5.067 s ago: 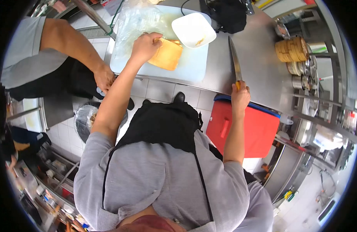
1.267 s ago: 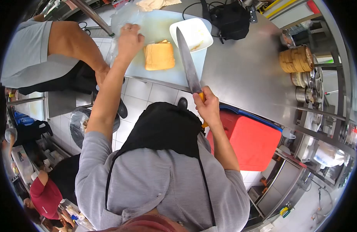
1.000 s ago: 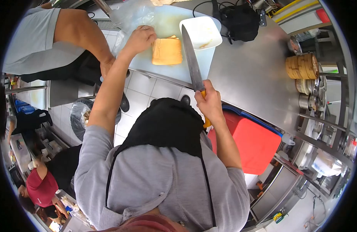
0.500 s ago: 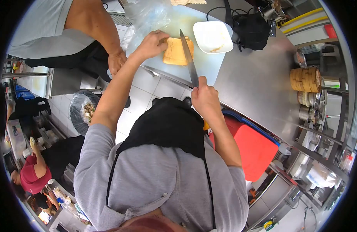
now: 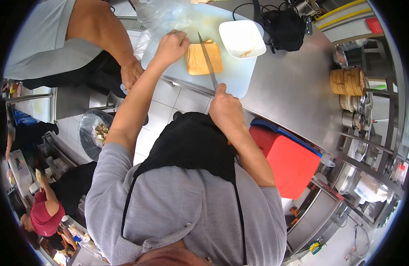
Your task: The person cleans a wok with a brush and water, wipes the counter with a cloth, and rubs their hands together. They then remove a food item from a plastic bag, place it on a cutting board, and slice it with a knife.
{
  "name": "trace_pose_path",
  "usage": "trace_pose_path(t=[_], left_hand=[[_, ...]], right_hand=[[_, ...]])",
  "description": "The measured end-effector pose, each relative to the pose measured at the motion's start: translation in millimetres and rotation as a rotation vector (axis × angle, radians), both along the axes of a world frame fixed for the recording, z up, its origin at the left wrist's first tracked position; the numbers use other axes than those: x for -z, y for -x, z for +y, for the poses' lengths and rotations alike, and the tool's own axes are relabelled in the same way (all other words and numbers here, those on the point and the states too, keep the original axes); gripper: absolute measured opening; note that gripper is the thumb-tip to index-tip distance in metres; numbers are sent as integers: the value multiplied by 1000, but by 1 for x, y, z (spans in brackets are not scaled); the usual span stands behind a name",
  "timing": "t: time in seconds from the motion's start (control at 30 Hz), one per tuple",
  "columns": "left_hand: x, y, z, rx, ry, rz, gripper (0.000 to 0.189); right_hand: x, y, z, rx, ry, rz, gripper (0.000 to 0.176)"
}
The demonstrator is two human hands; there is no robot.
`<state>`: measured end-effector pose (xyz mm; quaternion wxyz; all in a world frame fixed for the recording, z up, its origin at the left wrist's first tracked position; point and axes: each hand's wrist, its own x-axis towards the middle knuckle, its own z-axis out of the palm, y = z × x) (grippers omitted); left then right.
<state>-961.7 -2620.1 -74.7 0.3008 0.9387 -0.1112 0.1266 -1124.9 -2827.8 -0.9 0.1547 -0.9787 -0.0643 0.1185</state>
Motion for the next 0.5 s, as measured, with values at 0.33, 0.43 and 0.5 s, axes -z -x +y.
trace_pose_path(t=[0.33, 0.43, 0.5], left_hand=[[11, -58, -77, 161, -327, 117, 63], [11, -65, -71, 247, -403, 151, 72], [21, -65, -66, 283, -377, 61, 74]], right_hand=[[-4, -9, 8, 15, 6, 80, 12], [-6, -11, 9, 1, 30, 133, 13], [5, -11, 14, 47, 34, 133, 14]])
